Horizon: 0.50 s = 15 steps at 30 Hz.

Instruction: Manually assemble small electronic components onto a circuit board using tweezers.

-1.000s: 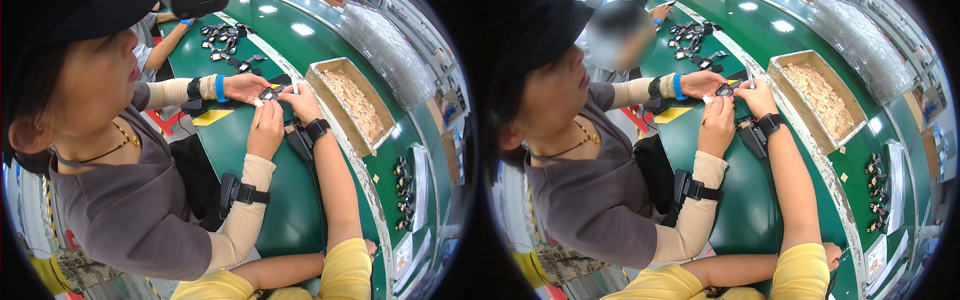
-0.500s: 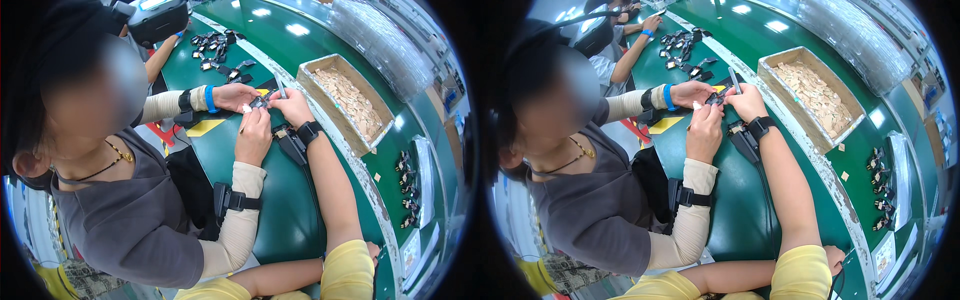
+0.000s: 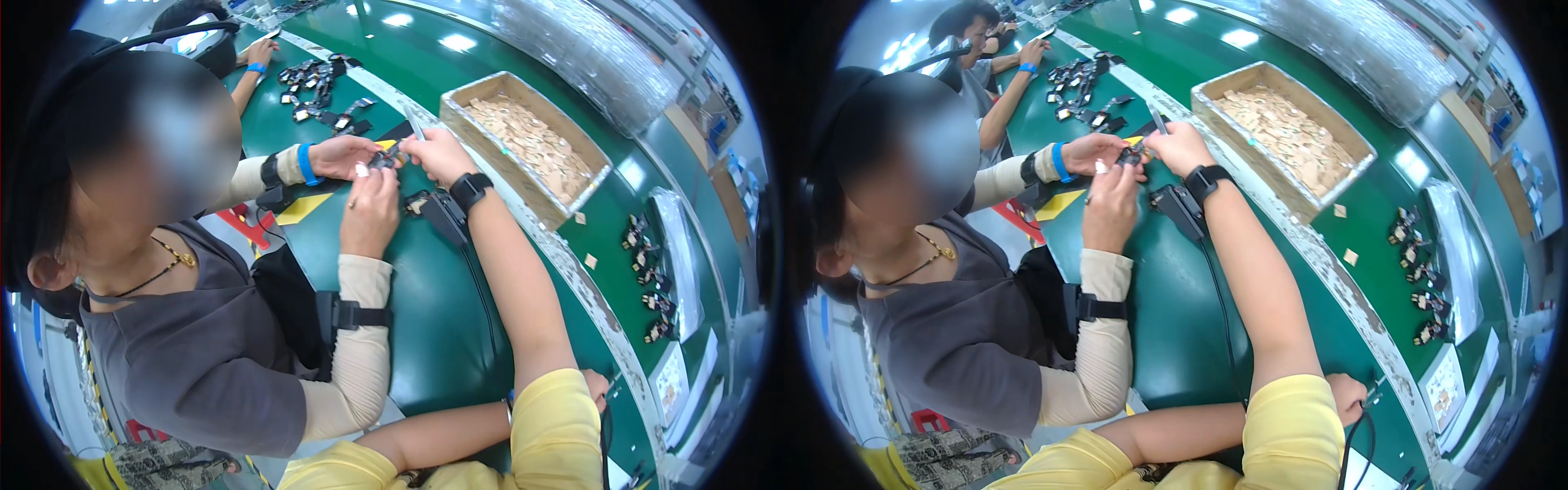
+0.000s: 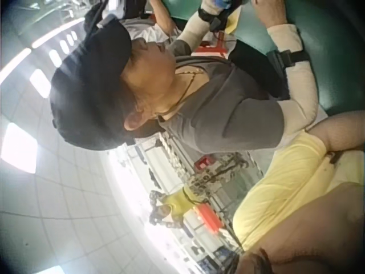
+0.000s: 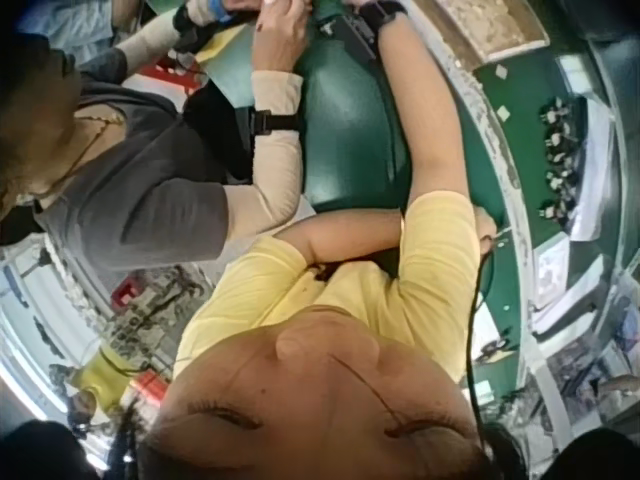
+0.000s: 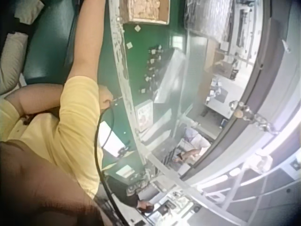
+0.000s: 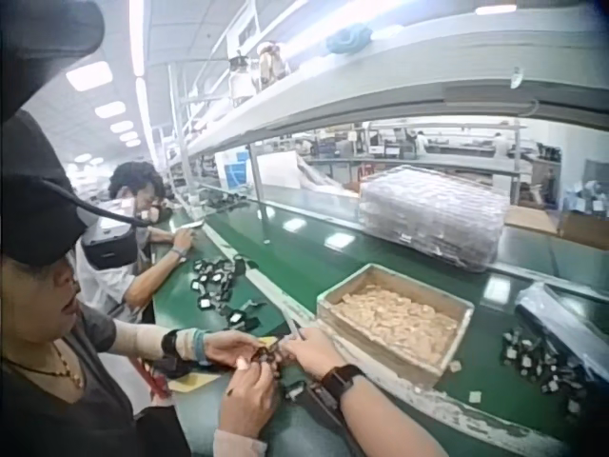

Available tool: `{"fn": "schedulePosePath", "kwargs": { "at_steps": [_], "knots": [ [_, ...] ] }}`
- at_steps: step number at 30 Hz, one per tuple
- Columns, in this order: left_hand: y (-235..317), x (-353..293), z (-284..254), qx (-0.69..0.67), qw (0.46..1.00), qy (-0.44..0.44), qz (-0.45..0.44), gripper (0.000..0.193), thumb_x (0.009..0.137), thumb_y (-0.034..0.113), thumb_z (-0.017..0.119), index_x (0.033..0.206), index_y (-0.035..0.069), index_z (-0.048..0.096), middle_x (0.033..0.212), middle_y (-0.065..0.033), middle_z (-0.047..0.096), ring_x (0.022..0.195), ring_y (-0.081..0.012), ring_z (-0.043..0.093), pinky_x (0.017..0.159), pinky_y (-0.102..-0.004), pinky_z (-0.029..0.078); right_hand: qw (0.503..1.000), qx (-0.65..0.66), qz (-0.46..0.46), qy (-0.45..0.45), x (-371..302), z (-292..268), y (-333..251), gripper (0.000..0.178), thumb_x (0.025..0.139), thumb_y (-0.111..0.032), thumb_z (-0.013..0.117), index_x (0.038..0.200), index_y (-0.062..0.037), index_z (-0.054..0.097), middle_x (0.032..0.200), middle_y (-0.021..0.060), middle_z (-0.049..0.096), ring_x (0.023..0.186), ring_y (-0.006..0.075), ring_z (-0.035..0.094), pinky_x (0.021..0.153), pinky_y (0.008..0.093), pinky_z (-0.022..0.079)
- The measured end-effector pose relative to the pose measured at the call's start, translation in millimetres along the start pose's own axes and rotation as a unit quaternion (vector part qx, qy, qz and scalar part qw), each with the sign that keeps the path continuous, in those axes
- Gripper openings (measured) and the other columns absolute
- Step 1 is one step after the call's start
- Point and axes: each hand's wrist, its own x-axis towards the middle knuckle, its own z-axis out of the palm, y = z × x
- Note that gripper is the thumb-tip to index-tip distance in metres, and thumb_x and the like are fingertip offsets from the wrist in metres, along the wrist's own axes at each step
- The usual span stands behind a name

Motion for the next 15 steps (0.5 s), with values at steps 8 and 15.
{"fn": "schedulePosePath", "kwargs": {
  "at_steps": [8,15],
  "knots": [
    [-55,16,23,-0.035,0.926,0.156,0.341,0.020,0.081,0.016,0.049,0.074,0.001,0.061,0.074,-0.0156,0.062,0.070,-0.0242,0.060,0.064,-0.0360,0.047,0.969,-0.228,-0.095,0.023,-77,-79,-71,0.027,0.079,-0.025,0.061,0.081,0.0011,0.062,0.062,-0.0005,0.052,0.059,0.0078,0.049,0.055,0.0239,0.038],
    [-47,22,12,0.163,0.984,-0.052,-0.040,0.019,0.077,0.010,0.046,0.071,-0.003,0.059,0.058,-0.0084,0.061,0.042,-0.0134,0.055,0.041,-0.0285,0.044,0.949,-0.306,-0.076,0.027,-260,-139,-112,0.026,0.086,-0.023,0.055,0.080,0.0011,0.062,0.059,-0.0017,0.046,0.057,0.0056,0.042,0.051,0.0239,0.033]
  ]
}}
